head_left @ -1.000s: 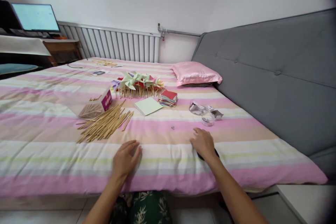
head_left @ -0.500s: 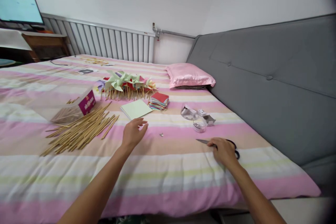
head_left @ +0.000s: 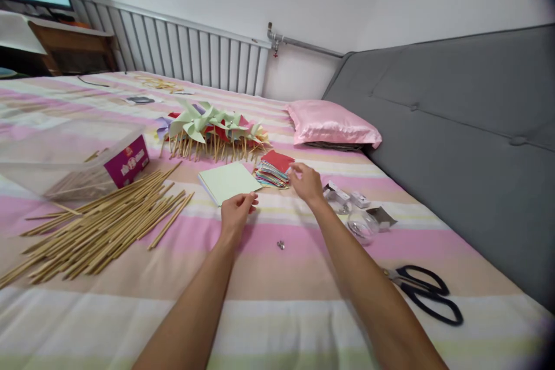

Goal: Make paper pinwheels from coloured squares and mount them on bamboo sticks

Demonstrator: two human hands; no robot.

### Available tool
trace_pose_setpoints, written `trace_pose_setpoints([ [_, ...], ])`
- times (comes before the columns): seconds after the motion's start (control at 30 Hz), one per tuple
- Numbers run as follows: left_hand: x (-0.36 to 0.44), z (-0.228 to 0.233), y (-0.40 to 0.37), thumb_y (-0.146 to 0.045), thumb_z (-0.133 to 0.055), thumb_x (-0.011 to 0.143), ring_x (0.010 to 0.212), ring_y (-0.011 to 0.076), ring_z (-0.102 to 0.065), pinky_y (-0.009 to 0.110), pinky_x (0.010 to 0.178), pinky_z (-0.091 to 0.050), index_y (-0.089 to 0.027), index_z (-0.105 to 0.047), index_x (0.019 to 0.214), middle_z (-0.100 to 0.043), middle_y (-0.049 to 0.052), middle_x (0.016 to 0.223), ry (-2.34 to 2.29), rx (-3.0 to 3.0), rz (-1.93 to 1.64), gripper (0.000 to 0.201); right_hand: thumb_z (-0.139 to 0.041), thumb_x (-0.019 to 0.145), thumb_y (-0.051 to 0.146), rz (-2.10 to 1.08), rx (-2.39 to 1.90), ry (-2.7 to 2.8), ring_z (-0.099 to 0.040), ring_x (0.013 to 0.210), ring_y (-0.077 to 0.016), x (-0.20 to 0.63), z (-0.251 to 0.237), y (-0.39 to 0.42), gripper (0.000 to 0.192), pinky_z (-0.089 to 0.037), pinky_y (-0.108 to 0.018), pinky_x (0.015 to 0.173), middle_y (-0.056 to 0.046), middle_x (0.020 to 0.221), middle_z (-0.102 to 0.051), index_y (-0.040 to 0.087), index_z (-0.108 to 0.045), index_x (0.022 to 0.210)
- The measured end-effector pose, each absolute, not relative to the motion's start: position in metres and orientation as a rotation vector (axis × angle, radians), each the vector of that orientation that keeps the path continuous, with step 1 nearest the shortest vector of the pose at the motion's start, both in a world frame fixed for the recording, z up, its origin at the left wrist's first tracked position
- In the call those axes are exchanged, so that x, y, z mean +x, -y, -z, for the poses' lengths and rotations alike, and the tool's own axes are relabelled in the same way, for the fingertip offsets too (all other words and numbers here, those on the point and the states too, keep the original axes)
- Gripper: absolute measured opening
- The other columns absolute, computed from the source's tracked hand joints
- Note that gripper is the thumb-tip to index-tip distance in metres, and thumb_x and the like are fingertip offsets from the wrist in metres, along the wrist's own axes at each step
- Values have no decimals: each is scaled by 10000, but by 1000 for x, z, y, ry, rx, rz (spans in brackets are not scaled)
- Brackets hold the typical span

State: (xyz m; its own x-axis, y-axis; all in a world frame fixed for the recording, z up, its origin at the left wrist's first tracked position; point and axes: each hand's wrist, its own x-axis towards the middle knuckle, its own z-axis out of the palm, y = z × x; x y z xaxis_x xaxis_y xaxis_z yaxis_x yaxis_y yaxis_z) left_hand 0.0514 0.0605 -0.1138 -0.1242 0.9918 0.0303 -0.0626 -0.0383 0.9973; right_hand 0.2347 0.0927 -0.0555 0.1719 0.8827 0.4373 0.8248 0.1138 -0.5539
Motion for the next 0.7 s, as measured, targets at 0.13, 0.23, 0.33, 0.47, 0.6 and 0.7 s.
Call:
trace_pose_setpoints([
  [0.13, 50, 110, -59, -417, -684, 621, 526, 102, -526, 244, 558, -420, -106, -711, 716, -673, 76, 645, -1213, 1015, -1296, 326, -492, 853, 289, -50, -1758, 1680, -592, 1085, -201, 224, 62, -147, 323, -420, -305, 942, -72, 1165, -657, 190, -620, 1133],
  [0.23, 50, 107, -59, -375, -689, 619, 510, 92, -509, 234, 542, -403, -113, -706, 682, -666, 65, 633, -1204, 983, -1260, 269, -520, 830, 309, -36, -1813, 1715, -577, 1107, -221, 215, 70, -169, 369, -409, -317, 949, -84, 1203, -635, 187, -605, 1167],
  [0.33, 50, 106, -58, -352, -697, 609, 492, 86, -494, 233, 528, -389, -115, -685, 624, -657, 59, 616, -1199, 973, -1233, 238, -523, 815, 348, -30, -1886, 1720, -598, 1065, -257, 208, 78, -178, 383, -434, -347, 903, -113, 1156, -656, 173, -622, 1141],
  [0.47, 49, 105, -58, -336, -696, 604, 491, 90, -493, 234, 525, -381, -117, -687, 633, -653, 53, 605, -1189, 983, -1205, 221, -526, 799, 390, -22, -1939, 1732, -612, 1031, -272, 206, 85, -180, 400, -448, -347, 863, -121, 1120, -672, 171, -637, 1115],
  [0.6, 49, 104, -58, -330, -695, 596, 490, 93, -489, 236, 519, -371, -119, -690, 639, -653, 53, 602, -1187, 992, -1186, 216, -543, 781, 410, -28, -1954, 1740, -602, 1049, -270, 208, 87, -178, 437, -439, -336, 870, -118, 1140, -664, 170, -632, 1136],
  [0.7, 48, 103, -58, -340, -698, 588, 489, 95, -488, 237, 517, -368, -121, -691, 637, -652, 50, 597, -1187, 994, -1178, 225, -554, 774, 395, -51, -1953, 1734, -606, 1039, -268, 209, 88, -177, 410, -437, -333, 866, -112, 1125, -673, 179, -650, 1110],
])
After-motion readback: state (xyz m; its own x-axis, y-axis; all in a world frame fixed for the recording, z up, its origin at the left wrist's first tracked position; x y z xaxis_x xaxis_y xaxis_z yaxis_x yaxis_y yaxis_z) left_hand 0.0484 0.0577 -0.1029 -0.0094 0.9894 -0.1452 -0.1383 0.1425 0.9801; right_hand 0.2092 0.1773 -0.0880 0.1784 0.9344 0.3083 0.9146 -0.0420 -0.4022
